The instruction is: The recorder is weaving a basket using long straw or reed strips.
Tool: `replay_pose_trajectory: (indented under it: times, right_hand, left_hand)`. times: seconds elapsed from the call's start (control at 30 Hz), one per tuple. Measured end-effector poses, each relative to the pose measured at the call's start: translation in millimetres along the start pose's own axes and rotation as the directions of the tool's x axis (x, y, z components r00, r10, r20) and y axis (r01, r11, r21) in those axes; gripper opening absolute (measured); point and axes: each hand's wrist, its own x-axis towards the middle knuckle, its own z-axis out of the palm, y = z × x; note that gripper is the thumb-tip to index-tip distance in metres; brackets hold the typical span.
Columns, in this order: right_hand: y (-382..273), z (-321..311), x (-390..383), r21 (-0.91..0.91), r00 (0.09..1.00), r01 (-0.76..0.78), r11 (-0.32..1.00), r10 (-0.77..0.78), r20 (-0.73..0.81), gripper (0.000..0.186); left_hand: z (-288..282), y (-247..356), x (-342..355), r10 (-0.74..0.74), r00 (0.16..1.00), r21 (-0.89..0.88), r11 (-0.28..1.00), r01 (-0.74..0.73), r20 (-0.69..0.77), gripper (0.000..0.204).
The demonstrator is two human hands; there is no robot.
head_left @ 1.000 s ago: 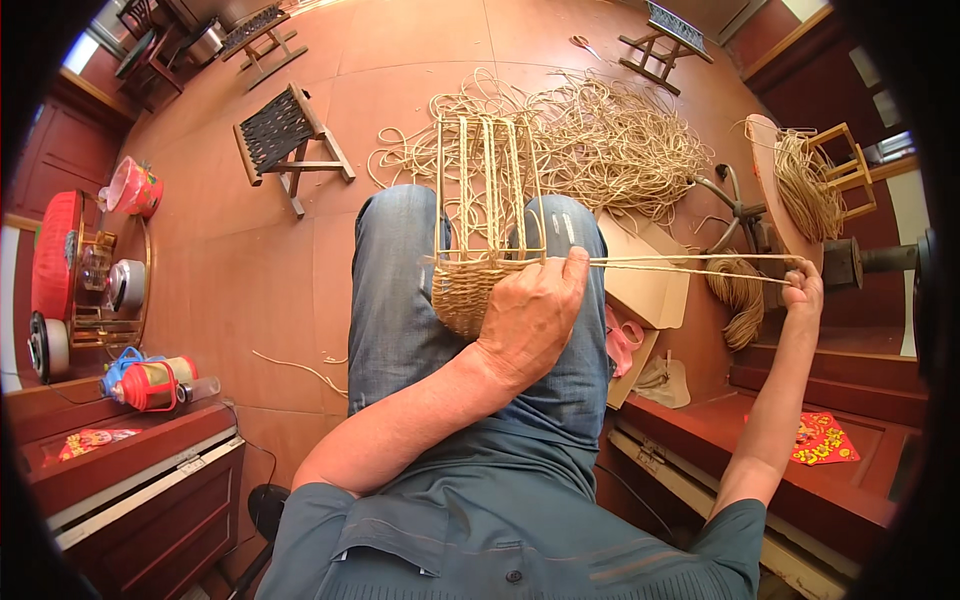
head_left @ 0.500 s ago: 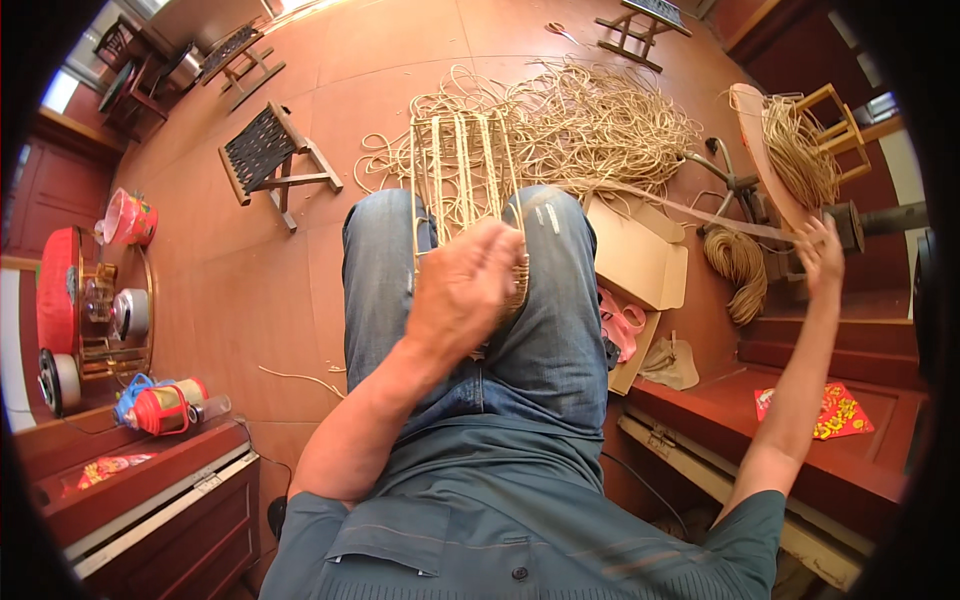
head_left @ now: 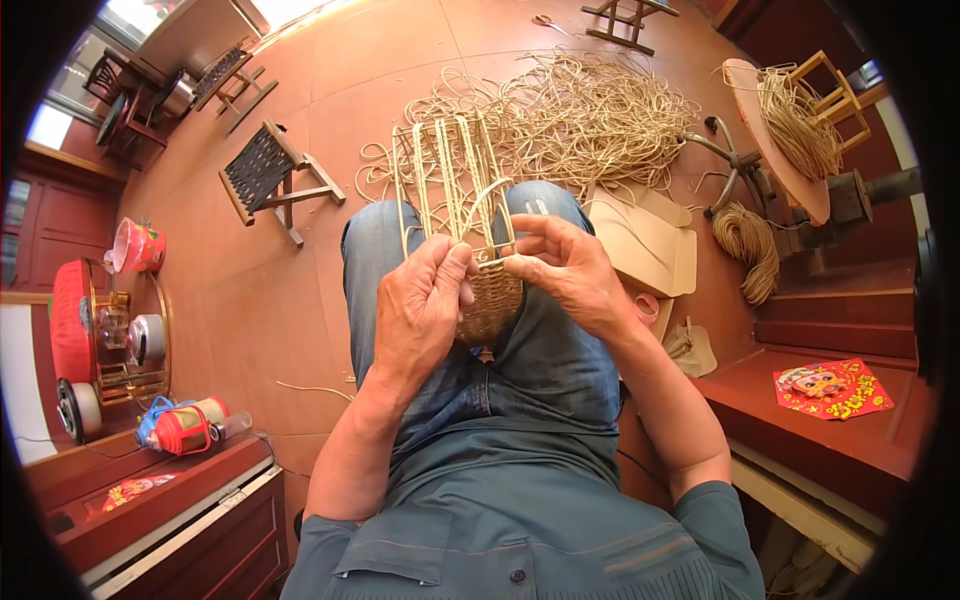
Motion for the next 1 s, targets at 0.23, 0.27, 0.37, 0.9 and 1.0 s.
replay_pose_trajectory:
  times: [0.23, 0.27, 0.37, 0.9, 1.0]
  right_hand:
    - [13, 13, 5, -0.059, 0.981, 0.092, 0.994, -0.101, -0.166, 0.052]
    - [12, 17, 6, -0.12, 0.968, 0.113, 0.986, -0.136, -0.21, 0.05]
    - [8, 24, 5, -0.206, 0.959, 0.11, 0.972, -0.158, -0.233, 0.051]
    - [9, -9, 17, 0.201, 0.984, -0.156, 0.967, 0.134, 0.121, 0.067]
    - [10, -12, 12, 0.245, 0.987, -0.079, 0.966, 0.042, 0.153, 0.064]
  left_hand:
    - [1, 3, 2, 0.02, 1.0, -0.043, 0.999, -0.021, -0.015, 0.019]
    - [3, 4, 1, 0.073, 0.996, 0.012, 0.997, -0.073, -0.047, 0.014]
    - [10, 4, -1, 0.168, 0.982, 0.051, 0.985, -0.164, -0.09, 0.008]
    - [23, 3, 11, 0.488, 0.872, 0.496, 0.746, -0.444, 0.046, 0.01]
    - [20, 6, 10, 0.426, 0.903, 0.431, 0.807, -0.403, 0.046, 0.009]
